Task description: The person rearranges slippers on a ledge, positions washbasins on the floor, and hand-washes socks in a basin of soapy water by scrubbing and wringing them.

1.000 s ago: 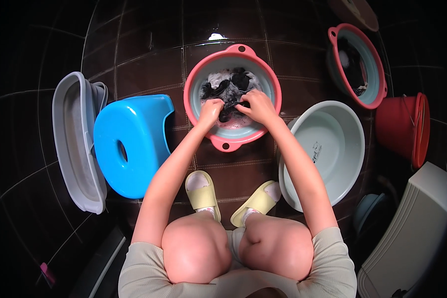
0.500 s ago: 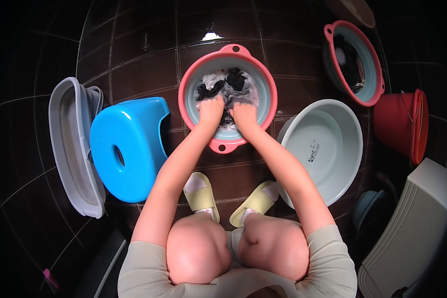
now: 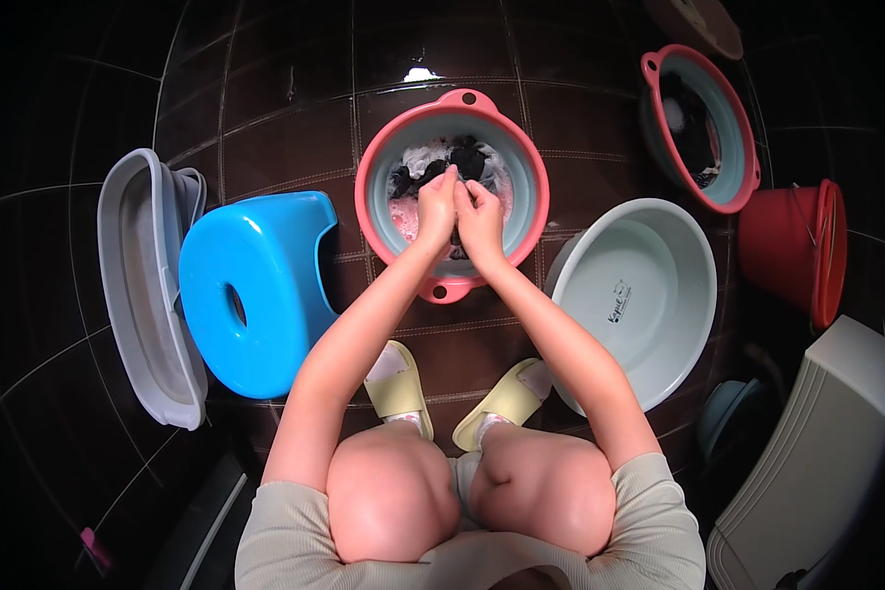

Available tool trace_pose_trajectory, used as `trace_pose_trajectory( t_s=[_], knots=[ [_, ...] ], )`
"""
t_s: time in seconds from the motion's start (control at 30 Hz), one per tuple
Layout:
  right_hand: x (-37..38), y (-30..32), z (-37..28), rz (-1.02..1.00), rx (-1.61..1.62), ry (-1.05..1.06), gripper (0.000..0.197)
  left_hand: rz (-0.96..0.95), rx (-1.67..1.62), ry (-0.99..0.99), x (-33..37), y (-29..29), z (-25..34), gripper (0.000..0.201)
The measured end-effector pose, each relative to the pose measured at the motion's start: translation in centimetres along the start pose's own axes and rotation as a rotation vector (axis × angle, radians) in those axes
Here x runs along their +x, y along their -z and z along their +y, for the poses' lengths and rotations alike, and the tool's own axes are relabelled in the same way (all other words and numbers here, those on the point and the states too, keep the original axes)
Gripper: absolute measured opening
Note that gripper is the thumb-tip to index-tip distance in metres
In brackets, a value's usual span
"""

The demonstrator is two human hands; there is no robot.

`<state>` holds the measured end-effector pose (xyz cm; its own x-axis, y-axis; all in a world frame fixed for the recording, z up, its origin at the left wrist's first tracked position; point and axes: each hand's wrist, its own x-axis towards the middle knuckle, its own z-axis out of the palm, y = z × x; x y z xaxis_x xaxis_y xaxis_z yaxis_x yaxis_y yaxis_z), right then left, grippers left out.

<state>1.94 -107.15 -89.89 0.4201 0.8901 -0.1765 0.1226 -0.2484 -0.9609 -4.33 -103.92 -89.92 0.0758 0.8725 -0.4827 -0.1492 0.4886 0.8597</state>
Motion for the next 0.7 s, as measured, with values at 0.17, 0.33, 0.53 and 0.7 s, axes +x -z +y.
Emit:
trace_pose_trajectory(
  t_s=[0.17, 0.33, 0.53, 0.7],
  knots=[
    [-0.6, 0.0, -1.8, -0.030, -0.013, -0.076, 0.034, -0.034, 0.030, 0.068, 0.0, 0.6, 0.0, 0.034],
    [2.2, 2.6, -2.5, -0.061, -0.274, -0.117, 0.033, -0.043, 0.047, 0.192, -1.6, -1.7, 0.3, 0.038],
    [-0.4, 0.1, -4.0, -0.104, -0.219, -0.008, 0.035, 0.049, 0.070, 0.238, -0.1, 0.8, 2.0, 0.036],
    [-0.2, 0.2, -4.0, -0.082, -0.262, -0.064, 0.035, 0.002, 0.075, 0.171, -0.6, 0.6, 2.4, 0.036]
  ],
)
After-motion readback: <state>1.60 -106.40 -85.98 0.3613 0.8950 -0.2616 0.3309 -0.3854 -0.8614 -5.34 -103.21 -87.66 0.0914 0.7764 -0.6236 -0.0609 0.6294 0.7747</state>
